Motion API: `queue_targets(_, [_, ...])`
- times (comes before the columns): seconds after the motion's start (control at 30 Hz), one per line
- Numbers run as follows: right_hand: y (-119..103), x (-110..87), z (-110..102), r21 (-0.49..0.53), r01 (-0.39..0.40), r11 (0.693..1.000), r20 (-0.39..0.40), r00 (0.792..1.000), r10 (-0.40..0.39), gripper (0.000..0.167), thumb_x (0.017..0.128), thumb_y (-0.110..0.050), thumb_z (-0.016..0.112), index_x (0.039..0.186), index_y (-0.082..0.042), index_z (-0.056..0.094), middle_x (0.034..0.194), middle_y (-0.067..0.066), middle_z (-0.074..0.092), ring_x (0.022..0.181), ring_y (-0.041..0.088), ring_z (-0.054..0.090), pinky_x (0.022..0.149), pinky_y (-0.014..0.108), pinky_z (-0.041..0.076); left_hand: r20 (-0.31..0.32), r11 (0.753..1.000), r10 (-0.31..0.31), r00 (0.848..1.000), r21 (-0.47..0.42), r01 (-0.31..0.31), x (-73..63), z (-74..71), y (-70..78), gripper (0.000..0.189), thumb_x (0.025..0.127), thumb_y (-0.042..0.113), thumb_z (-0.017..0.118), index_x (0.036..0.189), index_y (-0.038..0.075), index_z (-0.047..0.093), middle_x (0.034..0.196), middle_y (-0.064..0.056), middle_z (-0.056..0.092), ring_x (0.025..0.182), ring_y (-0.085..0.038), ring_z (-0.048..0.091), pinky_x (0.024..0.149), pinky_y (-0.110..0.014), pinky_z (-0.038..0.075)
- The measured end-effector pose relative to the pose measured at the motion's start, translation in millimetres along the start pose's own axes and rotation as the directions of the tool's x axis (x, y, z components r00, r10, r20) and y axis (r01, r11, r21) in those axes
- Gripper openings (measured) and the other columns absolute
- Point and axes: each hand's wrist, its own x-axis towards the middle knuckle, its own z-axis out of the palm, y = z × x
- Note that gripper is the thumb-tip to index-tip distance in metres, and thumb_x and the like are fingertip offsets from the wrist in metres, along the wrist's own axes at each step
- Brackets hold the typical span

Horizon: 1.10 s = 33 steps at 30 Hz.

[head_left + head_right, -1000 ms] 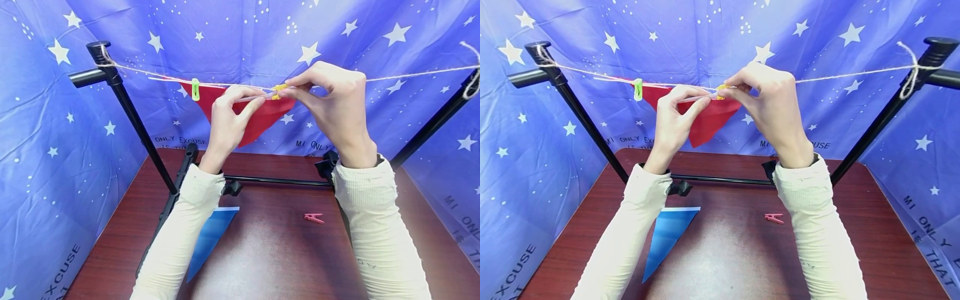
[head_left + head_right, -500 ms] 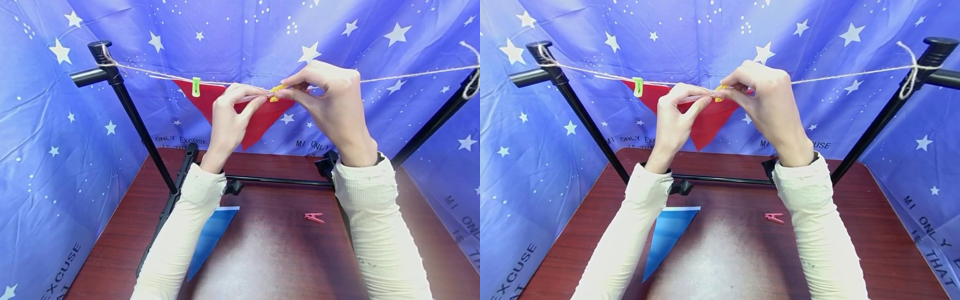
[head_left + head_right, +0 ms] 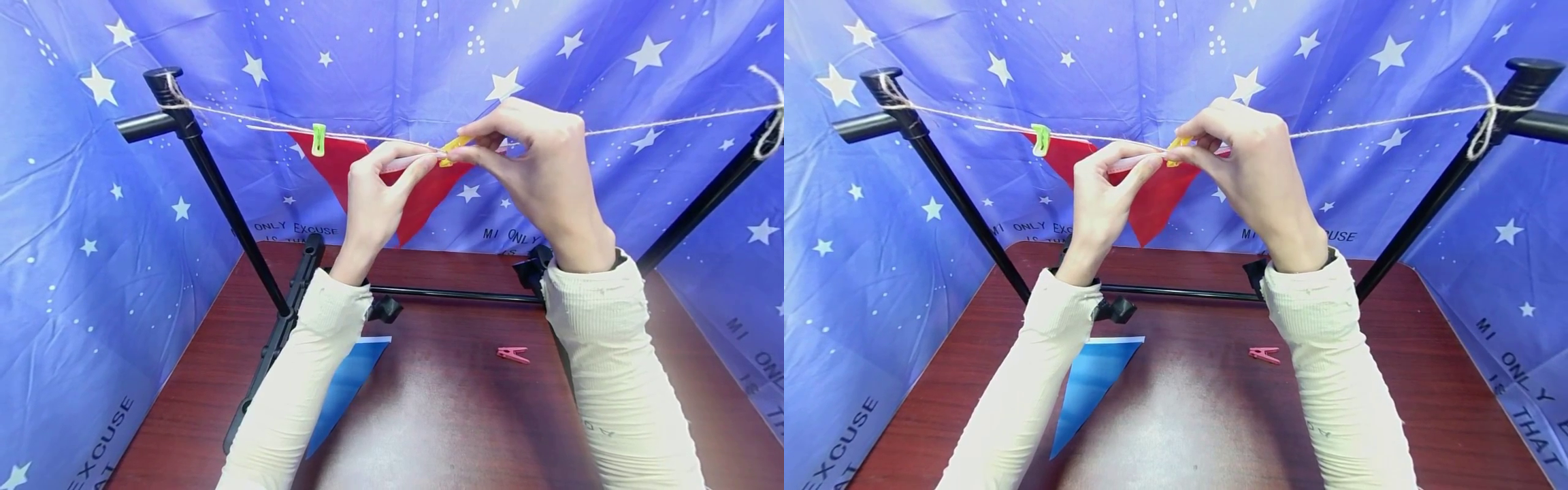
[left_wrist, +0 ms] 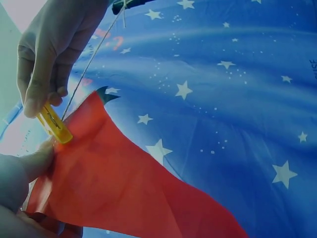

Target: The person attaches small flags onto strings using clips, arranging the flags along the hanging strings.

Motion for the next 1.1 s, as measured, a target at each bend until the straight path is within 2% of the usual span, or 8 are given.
queue_targets(0.27, [-1, -2.7, -1, -0.029, -0.013, 0.999, -0.015, 1.000, 0.013, 0.025, 0.078, -0.016, 0.083, 0.100, -0.003, 0.078, 0.076, 0.010, 0.069, 0.071, 0.011, 0.059, 0.074, 0.010, 0.043, 0.012, 0.999, 0.003, 1.000, -0.039, -0.002, -0.1, 0.7, -0.3, 0.019, 0.089, 0.002, 0.072, 0.104, -0.009, 0.072, 0.102, -0.021, 0.073, 0.098, -0.021, 0.072, 0.091, -0.028, 0.053])
queue_targets(0.43, [0, -3.6, -3, -0.074, 0.036, 0.997, 0.020, 0.999, -0.035, 0.031, 0.080, -0.018, 0.083, 0.105, -0.001, 0.076, 0.078, 0.013, 0.068, 0.071, 0.015, 0.059, 0.072, 0.010, 0.040, 0.012, 0.997, -0.014, 1.000, -0.074, 0.015, -1.8, -0.2, -0.3, 0.020, 0.089, 0.001, 0.071, 0.105, -0.011, 0.070, 0.103, -0.022, 0.071, 0.097, -0.022, 0.073, 0.088, -0.031, 0.056])
queue_targets(0.53, [0, -4.4, -3, -0.064, 0.026, 0.998, 0.013, 1.000, -0.026, 0.032, 0.080, -0.017, 0.083, 0.106, -0.001, 0.075, 0.079, 0.013, 0.068, 0.070, 0.015, 0.058, 0.070, 0.012, 0.039, 0.009, 0.996, -0.028, 1.000, -0.082, 0.029, -3.3, -1.3, -1.7, 0.021, 0.089, 0.002, 0.071, 0.106, -0.010, 0.070, 0.105, -0.021, 0.071, 0.098, -0.020, 0.072, 0.087, -0.032, 0.057])
queue_targets(0.8, [1, -6.4, -5, -0.077, 0.025, 0.997, 0.011, 1.000, -0.024, 0.038, 0.082, -0.020, 0.082, 0.113, -0.001, 0.072, 0.086, 0.015, 0.070, 0.070, 0.018, 0.059, 0.070, 0.012, 0.039, -0.011, 0.993, -0.073, 0.997, -0.097, 0.071, -3.5, -3.9, -28.9, 0.026, 0.087, 0.009, 0.076, 0.110, -0.002, 0.072, 0.110, -0.013, 0.071, 0.097, -0.018, 0.069, 0.082, -0.032, 0.058])
queue_targets(1.0, [0, -7.5, -6, -0.058, 0.013, 0.998, 0.012, 1.000, -0.012, 0.041, 0.080, -0.020, 0.084, 0.115, -0.002, 0.072, 0.091, 0.015, 0.070, 0.071, 0.017, 0.059, 0.070, 0.012, 0.040, 0.003, 0.993, -0.050, 0.999, -0.103, 0.050, -7.8, -7.6, -33.4, 0.025, 0.088, 0.013, 0.076, 0.109, 0.000, 0.072, 0.107, -0.009, 0.072, 0.092, -0.019, 0.070, 0.077, -0.034, 0.060])
queue_targets(1.1, [-4, -7.6, -6, -0.019, -0.020, 1.000, -0.003, 1.000, 0.020, 0.041, 0.079, -0.017, 0.084, 0.116, -0.005, 0.072, 0.093, 0.013, 0.070, 0.072, 0.018, 0.058, 0.071, 0.014, 0.039, 0.008, 0.995, -0.041, 0.999, -0.094, 0.042, -10.5, -10.0, -33.3, 0.025, 0.089, 0.013, 0.075, 0.111, 0.002, 0.073, 0.105, -0.008, 0.073, 0.089, -0.019, 0.070, 0.075, -0.033, 0.059])
